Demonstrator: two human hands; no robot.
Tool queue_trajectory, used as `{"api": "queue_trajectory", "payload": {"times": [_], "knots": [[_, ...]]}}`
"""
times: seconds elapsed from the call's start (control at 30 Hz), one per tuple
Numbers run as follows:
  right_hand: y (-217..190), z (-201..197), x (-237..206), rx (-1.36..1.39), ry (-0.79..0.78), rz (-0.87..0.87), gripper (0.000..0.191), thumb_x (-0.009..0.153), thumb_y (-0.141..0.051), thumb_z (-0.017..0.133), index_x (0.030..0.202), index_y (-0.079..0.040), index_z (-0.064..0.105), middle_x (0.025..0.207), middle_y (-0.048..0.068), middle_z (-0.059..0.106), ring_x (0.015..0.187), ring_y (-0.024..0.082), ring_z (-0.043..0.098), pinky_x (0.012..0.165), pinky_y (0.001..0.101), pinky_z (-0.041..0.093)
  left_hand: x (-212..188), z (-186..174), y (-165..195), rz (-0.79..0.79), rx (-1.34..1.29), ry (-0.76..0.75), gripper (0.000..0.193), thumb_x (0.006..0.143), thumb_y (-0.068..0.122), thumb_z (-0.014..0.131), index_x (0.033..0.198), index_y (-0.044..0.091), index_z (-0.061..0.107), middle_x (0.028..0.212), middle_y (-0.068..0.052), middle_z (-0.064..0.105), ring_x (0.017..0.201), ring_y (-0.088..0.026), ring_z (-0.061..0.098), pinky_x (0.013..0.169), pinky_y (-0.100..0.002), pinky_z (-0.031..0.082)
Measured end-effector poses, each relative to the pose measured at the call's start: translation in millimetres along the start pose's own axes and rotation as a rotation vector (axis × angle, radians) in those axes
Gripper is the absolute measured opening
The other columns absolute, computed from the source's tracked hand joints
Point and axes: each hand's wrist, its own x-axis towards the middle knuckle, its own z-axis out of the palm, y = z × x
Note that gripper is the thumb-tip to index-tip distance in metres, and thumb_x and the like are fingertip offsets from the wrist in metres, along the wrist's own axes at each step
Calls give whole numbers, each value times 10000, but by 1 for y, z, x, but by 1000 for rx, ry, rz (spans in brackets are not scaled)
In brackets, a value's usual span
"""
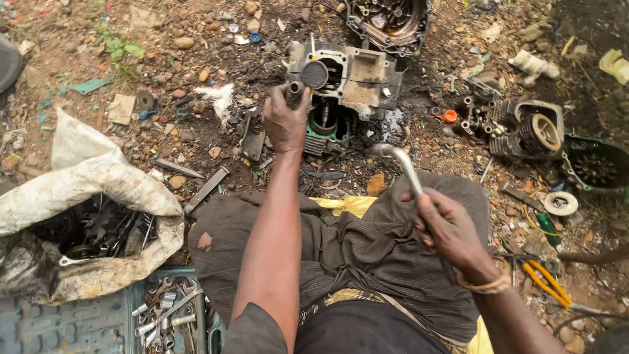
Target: The person sits on the ground and uses a wrench to tighten bolts on a disassembled engine block. They repeatedly insert and remove a cylindrical metal part, then use the wrench to secure it in place.
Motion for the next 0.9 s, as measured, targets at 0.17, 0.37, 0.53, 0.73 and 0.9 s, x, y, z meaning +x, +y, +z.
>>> {"api": "queue_trajectory", "payload": {"times": [0.17, 0.37, 0.53, 0.73, 0.9], "knots": [[-34, 82, 66, 262, -161, -171, 394, 1057, -398, 453, 1109, -59, 647, 593, -64, 416, 414, 30, 356, 346, 194, 290, 3, -10, 7, 29, -28, 9, 388, 875, 403, 816, 1026, 110, 611, 866, -30, 716, 770, -159, 696, 641, -347, 588], [-53, 121, 123, 226, -168, -243, 359, 1056, -373, 525, 1107, -44, 660, 619, -62, 453, 456, 22, 367, 387, 198, 295, 1, -19, 13, 11, -35, -6, 424, 847, 399, 840, 1036, 92, 617, 848, -65, 709, 780, -221, 707, 659, -383, 578], [-50, 146, 131, -7, 16, -350, 334, 1035, -354, 574, 1187, -82, 695, 616, -70, 487, 512, 12, 422, 427, 201, 342, -1, -18, 15, -3, -63, 46, 402, 863, 376, 853, 1045, 94, 632, 844, -83, 699, 796, -271, 710, 683, -424, 563], [-47, 173, 123, 138, -60, -197, 343, 1031, -357, 547, 1127, -48, 664, 609, -56, 491, 478, 39, 428, 409, 219, 348, -1, -11, 8, 38, -72, 126, 400, 824, 383, 847, 1044, 125, 635, 864, -67, 713, 779, -244, 713, 682, -388, 587], [-55, 186, 120, 219, -37, -191, 356, 1048, -374, 490, 1125, -61, 640, 650, -47, 488, 481, 47, 442, 401, 224, 381, -4, -7, 5, 19, -100, 39, 387, 882, 386, 816, 1074, 121, 609, 843, -39, 677, 730, -200, 679, 626, -335, 574]]}}
